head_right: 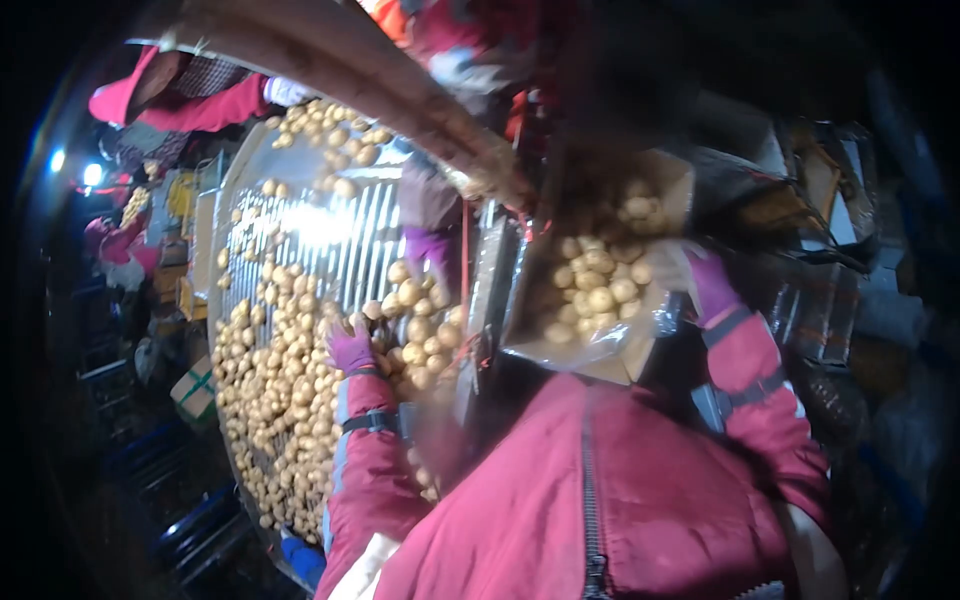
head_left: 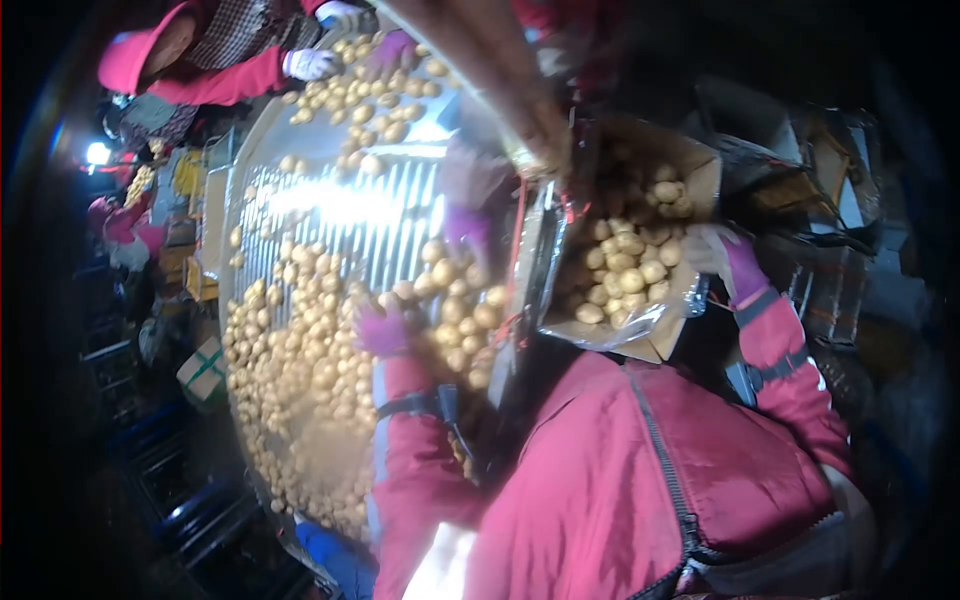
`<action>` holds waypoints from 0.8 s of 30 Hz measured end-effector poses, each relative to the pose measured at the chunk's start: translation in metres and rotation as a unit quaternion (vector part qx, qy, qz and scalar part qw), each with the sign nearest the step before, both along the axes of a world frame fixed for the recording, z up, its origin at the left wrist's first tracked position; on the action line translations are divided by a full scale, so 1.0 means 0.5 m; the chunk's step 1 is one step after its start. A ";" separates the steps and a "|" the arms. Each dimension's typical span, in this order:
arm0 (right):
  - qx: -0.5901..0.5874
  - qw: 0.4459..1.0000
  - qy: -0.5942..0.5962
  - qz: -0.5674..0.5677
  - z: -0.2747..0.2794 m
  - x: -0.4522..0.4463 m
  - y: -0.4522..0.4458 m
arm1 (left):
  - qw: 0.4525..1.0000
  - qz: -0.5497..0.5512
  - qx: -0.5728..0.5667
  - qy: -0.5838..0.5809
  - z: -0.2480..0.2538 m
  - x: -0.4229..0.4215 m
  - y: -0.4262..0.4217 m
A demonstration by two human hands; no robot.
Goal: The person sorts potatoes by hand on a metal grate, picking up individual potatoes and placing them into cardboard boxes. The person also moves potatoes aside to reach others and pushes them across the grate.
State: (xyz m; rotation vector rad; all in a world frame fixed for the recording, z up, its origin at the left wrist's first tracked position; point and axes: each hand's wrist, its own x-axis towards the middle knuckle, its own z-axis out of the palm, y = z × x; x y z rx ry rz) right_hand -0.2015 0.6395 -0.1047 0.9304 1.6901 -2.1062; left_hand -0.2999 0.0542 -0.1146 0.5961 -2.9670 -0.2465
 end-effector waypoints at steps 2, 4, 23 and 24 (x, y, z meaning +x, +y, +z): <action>0.030 0.997 0.071 0.025 -0.014 -0.061 0.023 | 0.959 -0.087 0.259 -0.074 0.025 -0.031 0.010; 0.174 0.978 0.083 0.074 -0.038 -0.154 0.068 | 0.945 -0.143 0.289 0.062 0.017 -0.025 0.053; 0.273 0.745 0.258 0.552 -0.009 -0.274 -0.031 | 0.863 -0.175 0.444 -0.168 0.138 0.196 0.502; 0.229 0.728 0.282 0.582 -0.009 -0.248 -0.042 | 0.864 -0.174 0.442 -0.168 0.134 0.185 0.509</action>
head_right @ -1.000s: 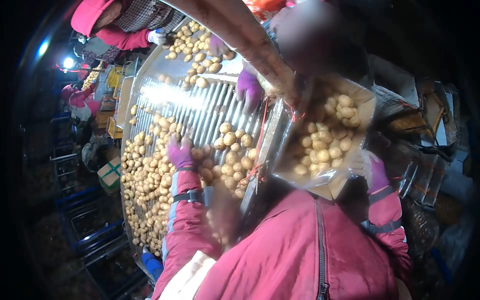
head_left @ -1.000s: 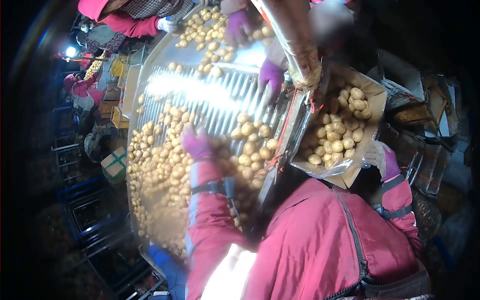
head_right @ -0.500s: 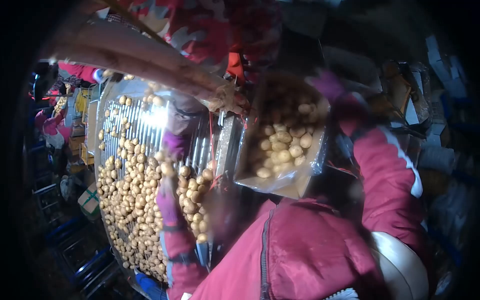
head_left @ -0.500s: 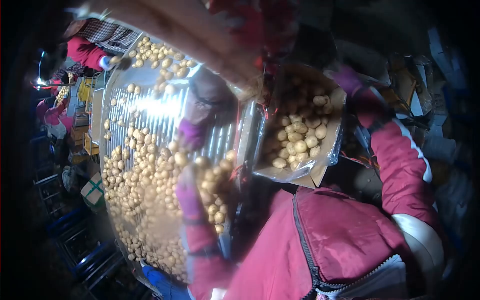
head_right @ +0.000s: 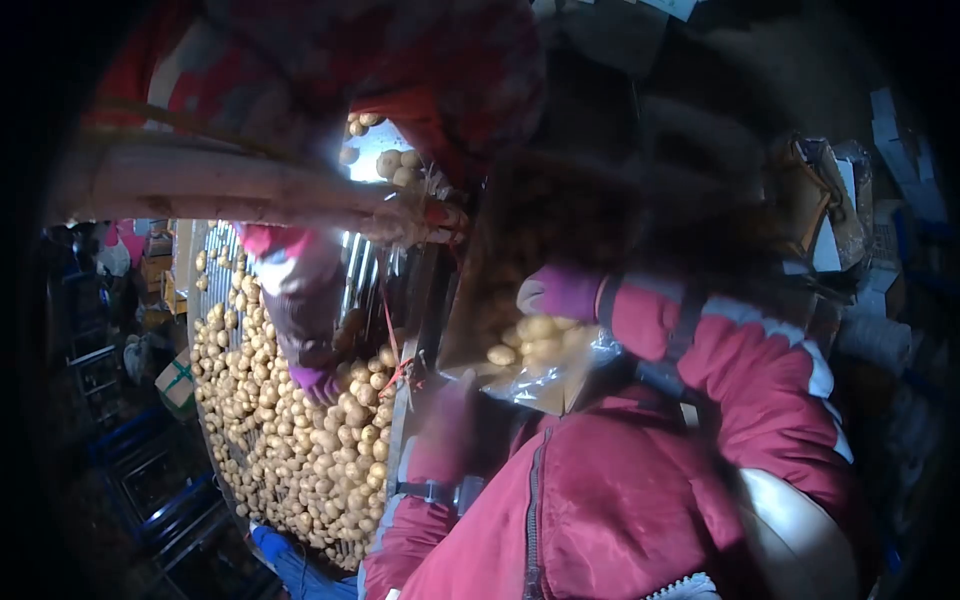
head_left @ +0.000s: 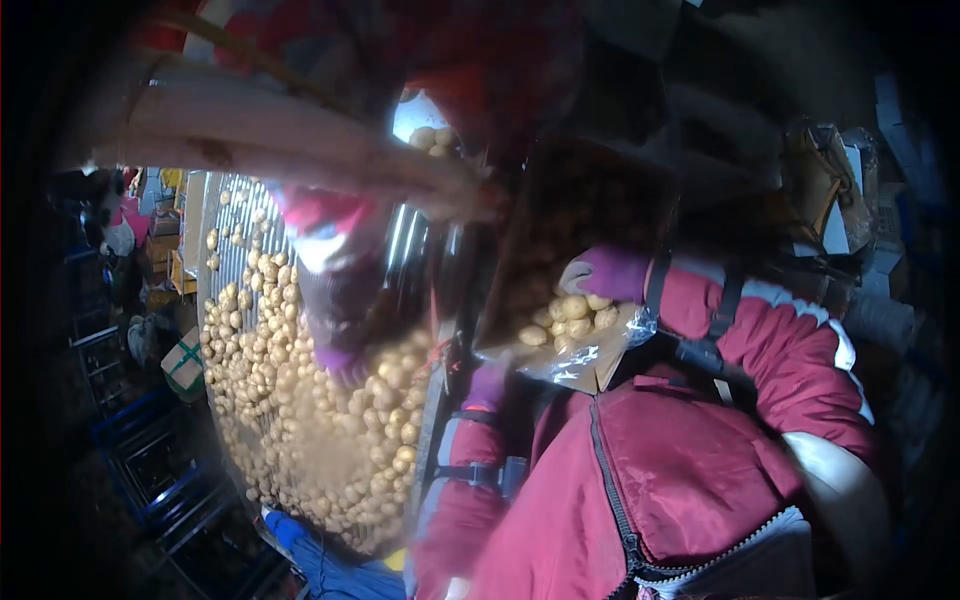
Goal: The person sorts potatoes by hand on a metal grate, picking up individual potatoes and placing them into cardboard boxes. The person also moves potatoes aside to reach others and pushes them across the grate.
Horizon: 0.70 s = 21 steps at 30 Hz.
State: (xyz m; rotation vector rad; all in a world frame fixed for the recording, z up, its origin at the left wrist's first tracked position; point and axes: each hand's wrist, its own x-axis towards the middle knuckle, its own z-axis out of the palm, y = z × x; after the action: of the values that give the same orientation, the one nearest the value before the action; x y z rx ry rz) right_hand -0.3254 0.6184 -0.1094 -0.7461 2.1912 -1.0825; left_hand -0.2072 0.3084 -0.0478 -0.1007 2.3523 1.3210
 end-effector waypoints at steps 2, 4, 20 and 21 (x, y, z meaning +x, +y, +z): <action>-0.026 0.999 -0.012 0.024 0.010 -0.003 0.015 | 1.000 -0.019 -0.021 0.003 -0.020 0.004 -0.004; -0.010 0.999 0.011 -0.034 0.009 -0.056 0.065 | 0.988 -0.101 -0.104 0.049 -0.055 0.026 -0.028; 0.020 0.999 0.008 -0.037 -0.001 -0.097 0.101 | 0.966 -0.143 -0.215 0.015 -0.052 0.157 0.009; -0.026 0.999 0.002 0.020 -0.004 -0.057 0.088 | 0.977 -0.097 -0.190 -0.021 -0.042 0.140 0.021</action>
State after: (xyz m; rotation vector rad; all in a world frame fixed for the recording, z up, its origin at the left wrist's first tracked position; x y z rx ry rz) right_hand -0.3539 0.6623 -0.1116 -0.8120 2.1506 -1.1233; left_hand -0.1373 0.3191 -0.0688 -0.0132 2.4785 0.7620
